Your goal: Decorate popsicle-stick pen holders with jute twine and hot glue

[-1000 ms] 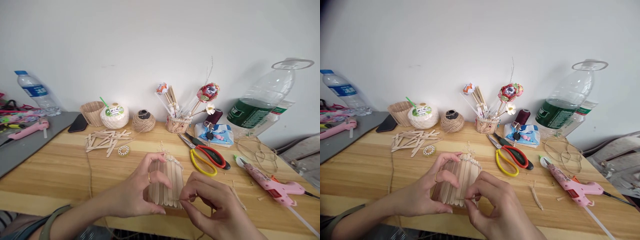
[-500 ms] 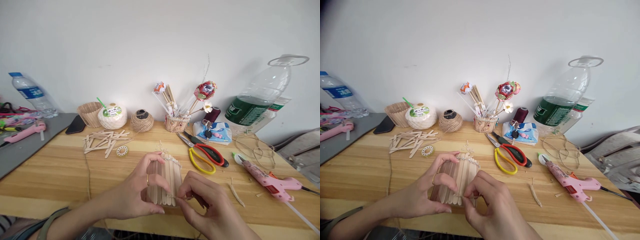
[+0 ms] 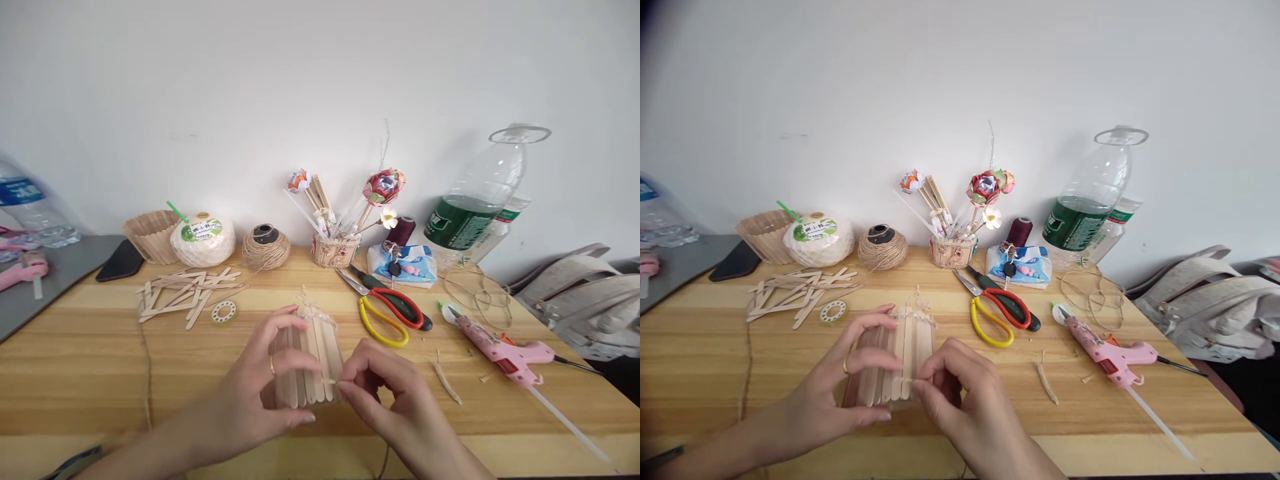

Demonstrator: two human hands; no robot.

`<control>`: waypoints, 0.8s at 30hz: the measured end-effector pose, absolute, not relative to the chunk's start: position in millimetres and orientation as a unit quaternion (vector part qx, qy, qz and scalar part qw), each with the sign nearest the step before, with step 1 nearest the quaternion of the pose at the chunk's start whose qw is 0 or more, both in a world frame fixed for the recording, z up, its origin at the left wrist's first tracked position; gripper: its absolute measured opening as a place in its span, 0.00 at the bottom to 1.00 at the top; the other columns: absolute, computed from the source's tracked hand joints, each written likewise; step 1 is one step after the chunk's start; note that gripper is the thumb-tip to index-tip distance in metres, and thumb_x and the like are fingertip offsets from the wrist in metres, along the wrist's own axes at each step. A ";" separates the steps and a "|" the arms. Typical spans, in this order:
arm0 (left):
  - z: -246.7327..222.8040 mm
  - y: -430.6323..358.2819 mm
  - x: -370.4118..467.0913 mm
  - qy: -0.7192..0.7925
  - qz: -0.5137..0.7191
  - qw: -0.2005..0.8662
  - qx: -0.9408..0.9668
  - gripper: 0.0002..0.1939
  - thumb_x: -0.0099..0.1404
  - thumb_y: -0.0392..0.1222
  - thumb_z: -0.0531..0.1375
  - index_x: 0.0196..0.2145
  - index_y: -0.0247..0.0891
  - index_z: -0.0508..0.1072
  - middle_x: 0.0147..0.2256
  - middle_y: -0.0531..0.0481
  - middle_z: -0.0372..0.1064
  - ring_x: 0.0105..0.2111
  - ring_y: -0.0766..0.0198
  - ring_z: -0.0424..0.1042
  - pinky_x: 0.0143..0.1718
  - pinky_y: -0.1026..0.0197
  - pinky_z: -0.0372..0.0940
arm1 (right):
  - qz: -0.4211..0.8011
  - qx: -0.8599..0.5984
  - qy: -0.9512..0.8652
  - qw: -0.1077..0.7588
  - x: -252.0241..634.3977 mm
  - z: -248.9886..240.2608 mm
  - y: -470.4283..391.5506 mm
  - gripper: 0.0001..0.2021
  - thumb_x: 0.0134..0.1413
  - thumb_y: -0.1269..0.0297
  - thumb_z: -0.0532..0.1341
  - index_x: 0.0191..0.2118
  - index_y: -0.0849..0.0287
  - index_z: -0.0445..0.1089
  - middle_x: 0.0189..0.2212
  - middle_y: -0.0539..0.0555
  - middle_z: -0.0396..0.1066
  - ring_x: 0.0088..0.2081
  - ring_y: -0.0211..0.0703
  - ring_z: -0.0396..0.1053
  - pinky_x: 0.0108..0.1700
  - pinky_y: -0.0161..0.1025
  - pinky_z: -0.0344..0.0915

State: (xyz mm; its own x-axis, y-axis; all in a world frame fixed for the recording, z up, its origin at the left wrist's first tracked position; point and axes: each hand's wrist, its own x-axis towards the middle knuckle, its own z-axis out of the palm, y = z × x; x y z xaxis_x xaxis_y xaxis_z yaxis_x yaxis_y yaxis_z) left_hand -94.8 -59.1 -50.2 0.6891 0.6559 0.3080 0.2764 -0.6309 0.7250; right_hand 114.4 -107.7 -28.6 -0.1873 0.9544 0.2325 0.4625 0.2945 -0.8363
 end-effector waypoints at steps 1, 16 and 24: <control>-52.3 -58.9 -92.2 0.291 0.300 0.322 0.850 0.19 0.58 0.38 0.63 0.46 0.53 0.65 0.55 0.49 0.47 0.62 0.47 0.42 0.59 0.38 0.49 | 0.307 -0.507 -0.698 0.402 113.5 -29.1 -107.6 0.08 0.54 0.68 0.57 0.25 0.58 0.64 0.21 0.46 0.61 0.23 0.34 0.60 0.24 0.30 0.58; -45.4 -49.5 -66.0 0.302 0.403 0.408 0.762 0.07 0.62 0.40 0.60 0.29 0.45 0.78 0.30 0.51 0.73 0.48 0.52 0.66 0.52 0.44 0.57 | 0.147 -0.473 -0.752 0.435 100.5 -36.4 -100.9 0.06 0.57 0.69 0.55 0.31 0.58 0.68 0.21 0.48 0.65 0.22 0.34 0.64 0.23 0.30 0.63; -31.7 -43.3 -71.8 0.350 0.422 0.386 0.742 0.08 0.63 0.39 0.57 0.28 0.41 0.74 0.37 0.50 0.71 0.44 0.56 0.69 0.52 0.49 0.55 | -0.072 -0.699 -0.629 0.332 238.7 -15.5 -112.2 0.13 0.54 0.52 0.53 0.32 0.49 0.72 0.27 0.55 0.76 0.23 0.46 0.72 0.23 0.40 0.68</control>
